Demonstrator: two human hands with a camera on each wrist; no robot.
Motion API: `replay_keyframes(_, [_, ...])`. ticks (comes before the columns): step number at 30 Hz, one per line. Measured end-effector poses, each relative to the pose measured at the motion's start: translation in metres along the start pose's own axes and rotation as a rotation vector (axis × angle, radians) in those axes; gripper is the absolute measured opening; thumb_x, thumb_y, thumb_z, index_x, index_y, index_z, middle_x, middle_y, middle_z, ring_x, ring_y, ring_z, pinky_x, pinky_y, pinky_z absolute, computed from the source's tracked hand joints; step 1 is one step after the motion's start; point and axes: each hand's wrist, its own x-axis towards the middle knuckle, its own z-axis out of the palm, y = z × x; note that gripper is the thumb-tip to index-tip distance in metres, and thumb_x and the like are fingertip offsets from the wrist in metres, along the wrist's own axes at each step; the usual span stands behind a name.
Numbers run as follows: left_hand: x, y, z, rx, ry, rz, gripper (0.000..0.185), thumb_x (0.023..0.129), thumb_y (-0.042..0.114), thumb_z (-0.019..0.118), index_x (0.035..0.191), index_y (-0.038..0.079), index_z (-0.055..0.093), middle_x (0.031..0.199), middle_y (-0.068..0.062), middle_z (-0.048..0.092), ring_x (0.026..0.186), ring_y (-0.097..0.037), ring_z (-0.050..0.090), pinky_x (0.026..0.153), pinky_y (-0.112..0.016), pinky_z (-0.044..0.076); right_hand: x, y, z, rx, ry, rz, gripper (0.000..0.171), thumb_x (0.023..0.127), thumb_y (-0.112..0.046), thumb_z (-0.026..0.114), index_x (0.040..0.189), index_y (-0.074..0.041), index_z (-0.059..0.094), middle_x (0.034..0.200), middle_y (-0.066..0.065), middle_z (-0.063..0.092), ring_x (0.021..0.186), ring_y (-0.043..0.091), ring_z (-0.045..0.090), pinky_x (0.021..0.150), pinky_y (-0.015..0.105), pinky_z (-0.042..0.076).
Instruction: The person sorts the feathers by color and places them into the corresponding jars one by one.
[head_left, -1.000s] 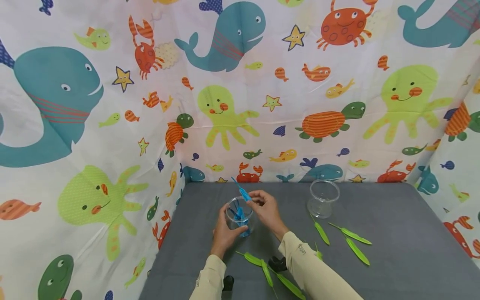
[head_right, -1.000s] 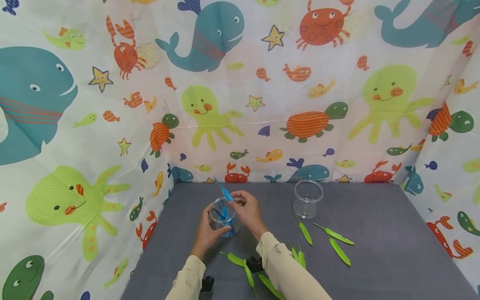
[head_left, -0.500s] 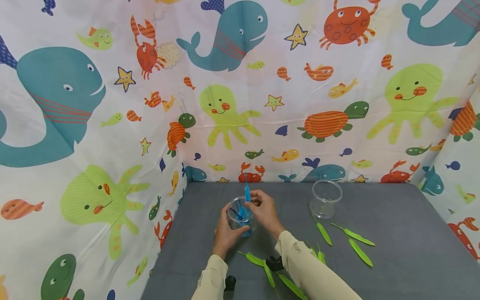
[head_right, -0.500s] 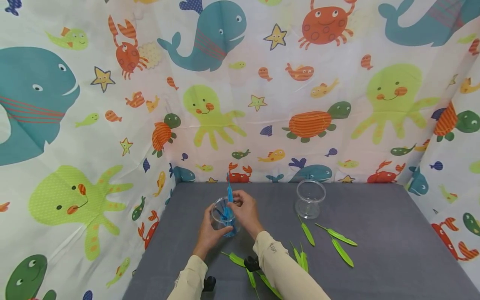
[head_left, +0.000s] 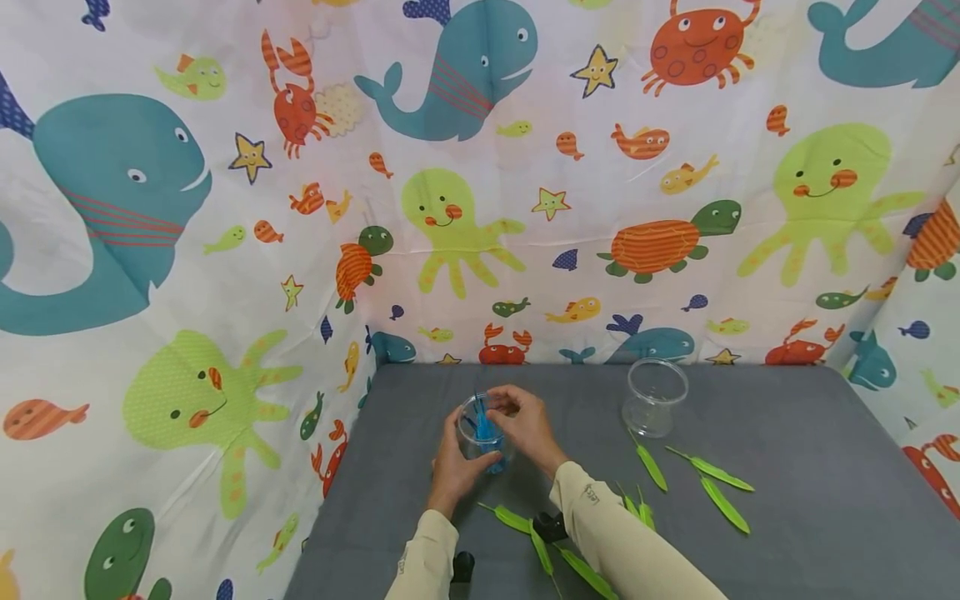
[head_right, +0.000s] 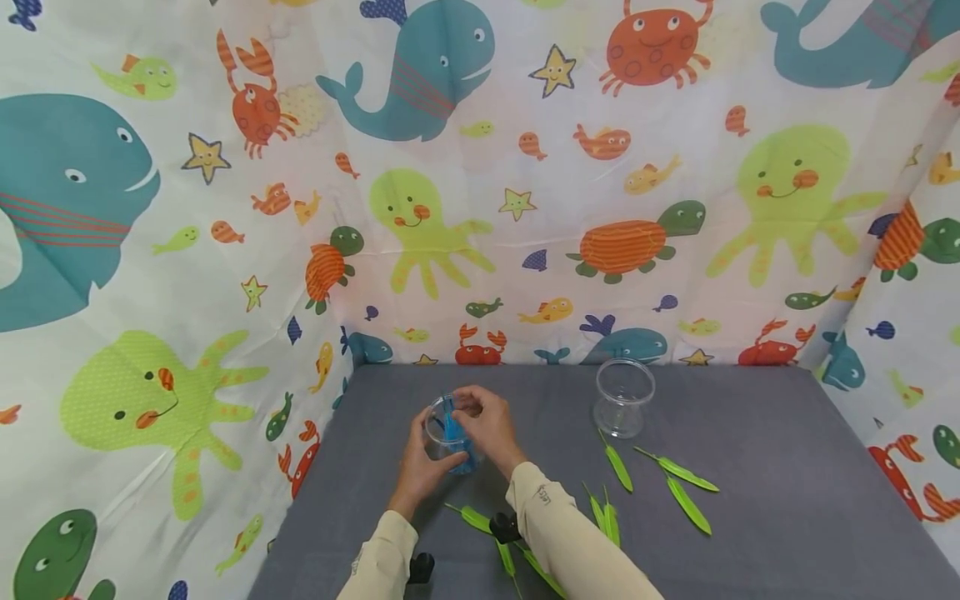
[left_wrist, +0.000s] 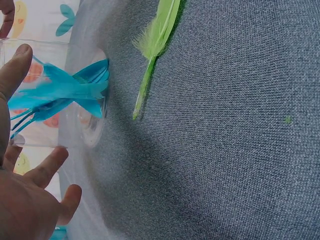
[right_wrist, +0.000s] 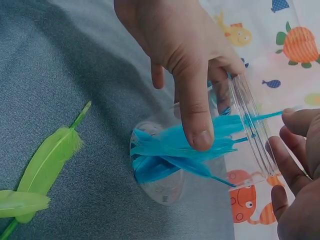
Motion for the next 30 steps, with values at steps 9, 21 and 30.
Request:
replay_keyframes(9, [-0.001,0.001,0.002,0.014,0.007,0.001,0.1,0.076,0.031,0.091,0.156,0.031,0.032,0.16,-0.005,0.045,0.136,-0.038,0.053,0.108,-0.074,0.021,-0.011,0.007,-0.019,0.085,0.041,-0.025,0.027,0.092,-0.007,0.075,0.119,-0.011,0.072,0.116,0.012,0.073,0.1,0.032,0.069,0.094,0.049,0.055])
replay_keyframes(21, [0.0,0.001,0.0,0.015,0.019,-0.014,0.1,0.075,0.032,0.092,0.155,0.034,0.033,0.16,-0.002,0.044,0.136,-0.037,0.053,0.111,-0.073,0.018,-0.038,0.037,-0.054,0.032,0.13,-0.017,0.025,0.091,-0.012,0.076,0.116,-0.014,0.073,0.119,0.014,0.073,0.097,0.028,0.069,0.091,0.057,0.051])
replay_keyframes(30, [-0.002,0.002,0.0,0.01,0.011,-0.027,0.102,0.074,0.033,0.093,0.155,0.034,0.032,0.16,-0.002,0.044,0.136,-0.037,0.053,0.111,-0.071,0.019,-0.054,0.051,-0.067,0.013,0.16,-0.009,0.026,0.09,-0.01,0.077,0.115,-0.013,0.073,0.117,0.015,0.073,0.095,0.026,0.069,0.088,0.047,0.053])
